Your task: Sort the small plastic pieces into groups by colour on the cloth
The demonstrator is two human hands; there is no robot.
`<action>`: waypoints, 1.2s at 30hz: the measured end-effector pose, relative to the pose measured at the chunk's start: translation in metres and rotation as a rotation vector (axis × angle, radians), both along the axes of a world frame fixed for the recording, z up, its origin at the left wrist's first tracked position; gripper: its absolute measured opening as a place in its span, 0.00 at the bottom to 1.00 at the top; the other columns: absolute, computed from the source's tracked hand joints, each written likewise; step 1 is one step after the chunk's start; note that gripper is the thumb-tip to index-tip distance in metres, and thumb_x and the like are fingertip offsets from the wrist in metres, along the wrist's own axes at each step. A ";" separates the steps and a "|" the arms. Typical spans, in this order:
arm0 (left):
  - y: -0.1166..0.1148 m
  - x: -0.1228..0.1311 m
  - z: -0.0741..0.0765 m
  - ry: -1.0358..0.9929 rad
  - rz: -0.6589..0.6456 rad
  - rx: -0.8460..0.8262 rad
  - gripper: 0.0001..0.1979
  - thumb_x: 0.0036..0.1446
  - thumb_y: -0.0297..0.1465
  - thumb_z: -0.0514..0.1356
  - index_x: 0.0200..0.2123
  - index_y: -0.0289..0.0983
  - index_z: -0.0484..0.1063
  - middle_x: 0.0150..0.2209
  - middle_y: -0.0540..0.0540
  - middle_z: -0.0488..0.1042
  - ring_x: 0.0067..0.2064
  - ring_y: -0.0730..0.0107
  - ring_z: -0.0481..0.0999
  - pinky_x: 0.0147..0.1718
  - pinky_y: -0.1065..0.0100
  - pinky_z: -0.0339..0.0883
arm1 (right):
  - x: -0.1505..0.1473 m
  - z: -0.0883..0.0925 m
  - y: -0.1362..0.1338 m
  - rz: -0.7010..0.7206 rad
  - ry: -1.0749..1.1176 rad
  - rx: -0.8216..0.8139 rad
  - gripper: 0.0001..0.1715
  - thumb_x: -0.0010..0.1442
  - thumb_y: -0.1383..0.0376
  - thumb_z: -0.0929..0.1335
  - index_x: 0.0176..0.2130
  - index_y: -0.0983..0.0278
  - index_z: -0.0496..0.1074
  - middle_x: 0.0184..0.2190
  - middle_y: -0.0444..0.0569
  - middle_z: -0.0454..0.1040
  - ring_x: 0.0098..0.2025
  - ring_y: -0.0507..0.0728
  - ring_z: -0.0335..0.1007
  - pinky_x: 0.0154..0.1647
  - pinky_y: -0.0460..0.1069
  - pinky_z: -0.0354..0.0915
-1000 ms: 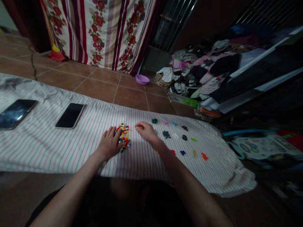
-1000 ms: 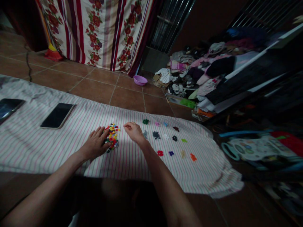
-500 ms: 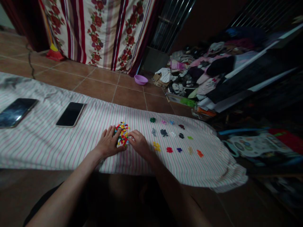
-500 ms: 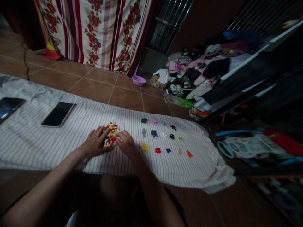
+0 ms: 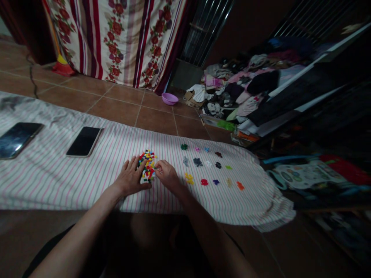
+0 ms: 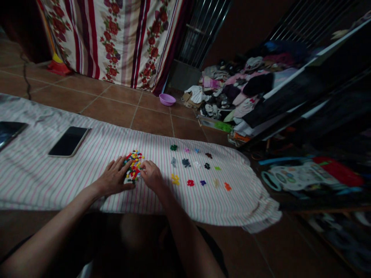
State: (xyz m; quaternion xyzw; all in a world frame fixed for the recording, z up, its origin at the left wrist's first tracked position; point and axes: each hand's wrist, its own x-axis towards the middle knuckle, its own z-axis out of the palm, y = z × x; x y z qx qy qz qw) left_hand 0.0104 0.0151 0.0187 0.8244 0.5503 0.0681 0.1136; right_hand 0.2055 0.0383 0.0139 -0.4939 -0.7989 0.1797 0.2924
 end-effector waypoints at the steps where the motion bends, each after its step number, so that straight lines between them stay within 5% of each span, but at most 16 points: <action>1: 0.000 0.000 0.000 0.001 0.001 0.002 0.48 0.50 0.54 0.58 0.67 0.36 0.47 0.68 0.31 0.45 0.69 0.43 0.43 0.62 0.45 0.45 | -0.001 0.000 0.001 -0.005 0.002 -0.007 0.09 0.51 0.74 0.64 0.33 0.61 0.67 0.31 0.45 0.69 0.35 0.54 0.65 0.40 0.48 0.64; 11: -0.002 0.003 0.002 0.018 0.024 0.002 0.42 0.56 0.52 0.53 0.67 0.35 0.48 0.68 0.31 0.45 0.69 0.44 0.43 0.62 0.45 0.45 | -0.002 0.008 0.003 -0.039 -0.015 -0.098 0.02 0.56 0.69 0.67 0.33 0.63 0.70 0.29 0.44 0.70 0.31 0.51 0.65 0.36 0.46 0.62; 19: -0.001 0.006 0.003 0.016 0.048 0.016 0.35 0.60 0.49 0.50 0.65 0.35 0.53 0.68 0.30 0.47 0.68 0.44 0.45 0.62 0.45 0.46 | 0.001 0.009 0.007 -0.054 -0.034 -0.086 0.04 0.57 0.69 0.66 0.33 0.62 0.72 0.29 0.43 0.72 0.30 0.51 0.65 0.36 0.46 0.61; 28: 0.002 0.004 -0.005 -0.001 0.033 0.049 0.37 0.58 0.50 0.51 0.66 0.37 0.52 0.68 0.32 0.47 0.68 0.44 0.46 0.61 0.43 0.47 | 0.012 0.013 0.013 -0.070 -0.045 -0.053 0.14 0.50 0.76 0.63 0.34 0.60 0.71 0.30 0.43 0.71 0.34 0.52 0.66 0.39 0.46 0.62; 36: 0.002 0.004 -0.005 0.009 0.038 0.048 0.39 0.57 0.51 0.53 0.66 0.36 0.51 0.68 0.32 0.47 0.69 0.44 0.45 0.61 0.45 0.47 | 0.031 0.019 0.026 -0.122 -0.045 -0.015 0.13 0.51 0.75 0.63 0.34 0.61 0.71 0.31 0.44 0.71 0.33 0.52 0.66 0.39 0.46 0.62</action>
